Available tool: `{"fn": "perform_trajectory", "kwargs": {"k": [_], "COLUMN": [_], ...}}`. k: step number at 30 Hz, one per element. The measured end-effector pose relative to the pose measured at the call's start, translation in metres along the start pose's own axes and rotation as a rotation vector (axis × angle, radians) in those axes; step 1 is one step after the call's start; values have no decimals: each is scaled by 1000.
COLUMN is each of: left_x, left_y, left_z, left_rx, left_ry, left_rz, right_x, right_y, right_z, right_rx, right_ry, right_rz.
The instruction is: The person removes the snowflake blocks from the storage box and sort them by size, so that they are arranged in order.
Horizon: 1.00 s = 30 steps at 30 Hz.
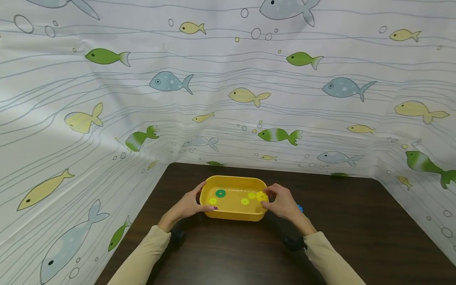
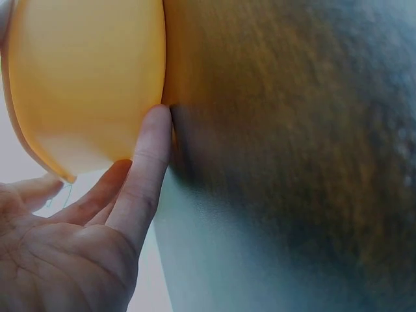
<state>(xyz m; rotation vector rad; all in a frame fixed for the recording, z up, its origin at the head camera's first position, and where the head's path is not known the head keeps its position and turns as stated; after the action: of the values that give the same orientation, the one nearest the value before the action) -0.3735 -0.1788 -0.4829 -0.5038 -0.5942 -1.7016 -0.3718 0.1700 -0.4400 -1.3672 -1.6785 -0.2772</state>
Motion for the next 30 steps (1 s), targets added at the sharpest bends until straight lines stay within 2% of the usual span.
{"fn": "perform_trajectory", "kwargs": {"k": [13, 21, 30], "left_x": [1, -1, 2], "left_y": [2, 0, -1], "left_z": [1, 3, 3], "left_rx": [-10, -6, -36], "left_ry": [0, -23, -42], "left_rz": [-7, 1, 27], "right_x": [39, 54, 72], "right_y": [37, 61, 75], "right_z": [44, 73, 100], "right_rx": [-51, -103, -146], "right_ry": [83, 105, 157], "right_rz": [55, 67, 61]}}
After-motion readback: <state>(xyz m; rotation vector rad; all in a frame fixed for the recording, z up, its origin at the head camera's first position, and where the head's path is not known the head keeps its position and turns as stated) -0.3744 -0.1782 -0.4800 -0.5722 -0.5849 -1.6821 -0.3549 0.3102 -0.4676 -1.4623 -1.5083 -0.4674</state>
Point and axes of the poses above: each hand's wrist, its own y-axis away from the middle knuckle, its own x-axis out of the back of the hand, z = x × y, the point moved 5 cm from there along -y, towards the middle knuckle, and after that the axes turned 7 degrees about x, right-handed, at the moved point
